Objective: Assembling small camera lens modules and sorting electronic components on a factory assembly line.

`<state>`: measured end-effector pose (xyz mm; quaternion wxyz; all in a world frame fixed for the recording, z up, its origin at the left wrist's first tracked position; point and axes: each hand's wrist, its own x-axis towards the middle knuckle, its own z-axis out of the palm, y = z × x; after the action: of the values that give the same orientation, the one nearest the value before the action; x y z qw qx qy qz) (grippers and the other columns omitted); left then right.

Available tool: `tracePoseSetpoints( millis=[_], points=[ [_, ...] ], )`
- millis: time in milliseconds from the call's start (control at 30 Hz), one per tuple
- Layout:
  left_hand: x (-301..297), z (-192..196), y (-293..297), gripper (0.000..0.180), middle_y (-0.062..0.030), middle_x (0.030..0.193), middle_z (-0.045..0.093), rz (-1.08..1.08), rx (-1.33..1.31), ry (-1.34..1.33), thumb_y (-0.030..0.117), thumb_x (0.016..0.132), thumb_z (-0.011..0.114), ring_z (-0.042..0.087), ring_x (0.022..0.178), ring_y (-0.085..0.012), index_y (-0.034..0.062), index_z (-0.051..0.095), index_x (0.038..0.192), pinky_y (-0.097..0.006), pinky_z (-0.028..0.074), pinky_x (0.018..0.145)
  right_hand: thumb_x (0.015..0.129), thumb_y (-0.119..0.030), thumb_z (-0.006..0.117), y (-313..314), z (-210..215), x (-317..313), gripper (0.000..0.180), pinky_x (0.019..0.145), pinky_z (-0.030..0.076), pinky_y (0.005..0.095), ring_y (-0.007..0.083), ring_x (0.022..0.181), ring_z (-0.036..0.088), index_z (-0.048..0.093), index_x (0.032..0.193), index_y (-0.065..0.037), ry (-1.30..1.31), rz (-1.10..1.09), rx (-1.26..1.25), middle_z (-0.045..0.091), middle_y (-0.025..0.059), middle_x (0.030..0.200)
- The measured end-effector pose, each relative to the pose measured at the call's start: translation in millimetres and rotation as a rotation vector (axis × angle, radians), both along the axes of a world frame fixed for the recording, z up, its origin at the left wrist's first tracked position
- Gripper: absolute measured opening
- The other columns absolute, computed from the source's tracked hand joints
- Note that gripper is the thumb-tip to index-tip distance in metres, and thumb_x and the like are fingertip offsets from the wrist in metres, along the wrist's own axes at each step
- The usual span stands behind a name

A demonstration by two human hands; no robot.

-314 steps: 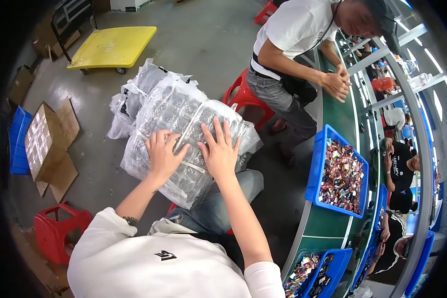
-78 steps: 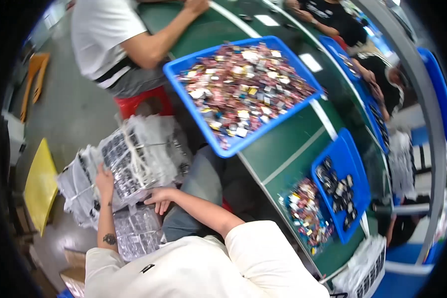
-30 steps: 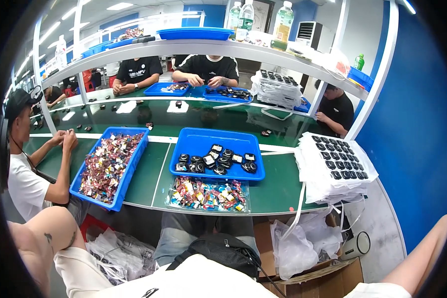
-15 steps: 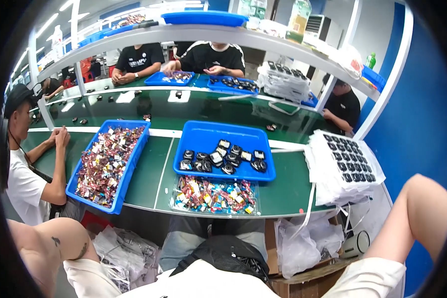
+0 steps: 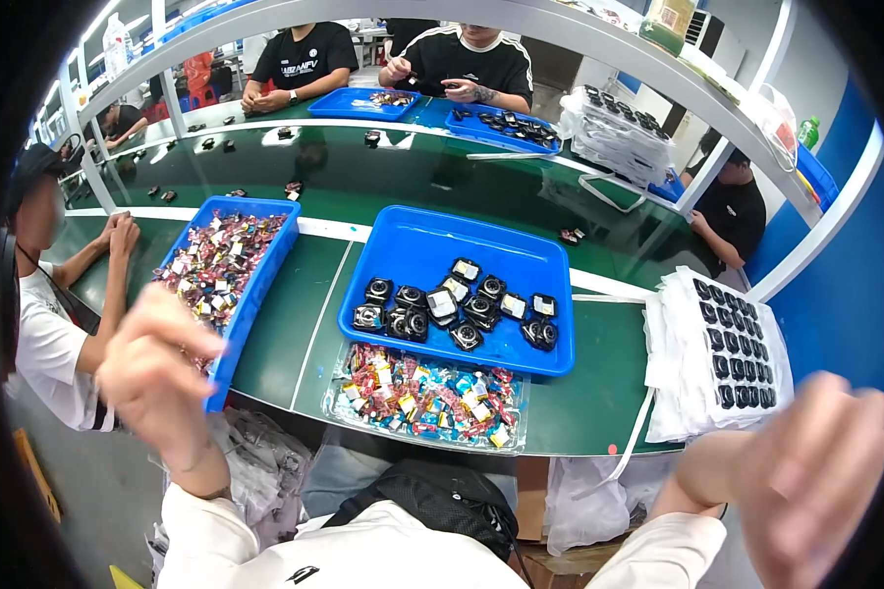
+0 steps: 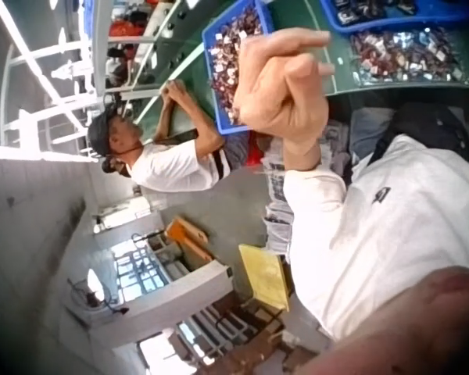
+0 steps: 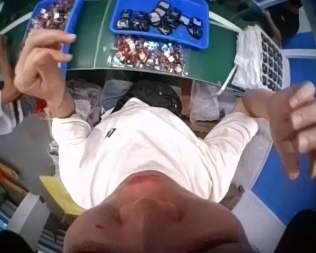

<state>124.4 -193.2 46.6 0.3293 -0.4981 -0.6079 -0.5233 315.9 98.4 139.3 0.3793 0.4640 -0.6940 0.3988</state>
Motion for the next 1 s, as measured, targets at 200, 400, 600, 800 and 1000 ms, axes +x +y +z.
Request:
tracePoseSetpoints(
  millis=[200,400,600,800,1000],
  points=[
    [-59.1,-104.1,61.2,0.007,-0.0064,0.078,0.064,0.213,-0.437,-0.436,0.009,0.077,0.071,0.056,0.068,-0.0202,0.0035,0.070,0.082,-0.031,0.046,0.062,0.086,0.000,0.056,57.8,-170.5,-90.8,0.014,0.070,0.052,0.0305,0.0222,0.075,0.066,0.068,0.095,0.003,-0.640,-0.569,-0.080,0.068,0.0137,0.083],
    [-88.2,-127.1,80.2,0.017,-0.0042,0.074,0.058,0.257,-0.665,-0.268,0.013,0.068,0.078,0.053,0.072,-0.0219,0.0096,0.074,0.085,-0.033,0.045,0.064,0.081,0.003,0.061,67.3,-221.9,-102.3,0.012,0.069,0.050,0.0294,0.0201,0.073,0.065,0.068,0.091,0.003,-0.616,-0.647,-0.120,0.069,0.0126,0.080],
    [-90.5,-125.9,83.7,0.011,-0.0026,0.076,0.059,0.159,-0.767,-0.113,0.010,0.070,0.075,0.054,0.074,-0.0232,0.0080,0.065,0.074,-0.036,0.042,0.069,0.079,0.004,0.063,70.6,-227.2,-96.9,0.010,0.065,0.050,0.0289,0.0196,0.068,0.064,0.068,0.087,0.002,-0.515,-0.744,-0.156,0.069,0.0107,0.077],
    [-62.0,-107.3,88.5,0.020,-0.0032,0.078,0.064,-0.070,-0.620,-0.138,0.004,0.069,0.077,0.058,0.071,-0.0208,0.0082,0.070,0.087,-0.032,0.044,0.065,0.071,-0.002,0.073,74.4,-224.5,-91.2,0.016,0.062,0.049,0.0293,0.0209,0.066,0.064,0.069,0.086,-0.001,-0.489,-0.655,-0.013,0.069,0.0098,0.075],
    [-60.2,-120.4,91.6,0.013,-0.0019,0.079,0.061,-0.100,-0.562,-0.150,0.012,0.075,0.074,0.055,0.070,-0.0203,0.0082,0.069,0.087,-0.033,0.044,0.063,0.069,-0.036,0.079,51.7,-213.3,-94.8,0.029,0.066,0.033,0.0309,0.0143,0.074,0.049,0.070,0.088,-0.016,-0.599,-0.505,0.575,0.057,-0.0040,0.081]
  ],
)
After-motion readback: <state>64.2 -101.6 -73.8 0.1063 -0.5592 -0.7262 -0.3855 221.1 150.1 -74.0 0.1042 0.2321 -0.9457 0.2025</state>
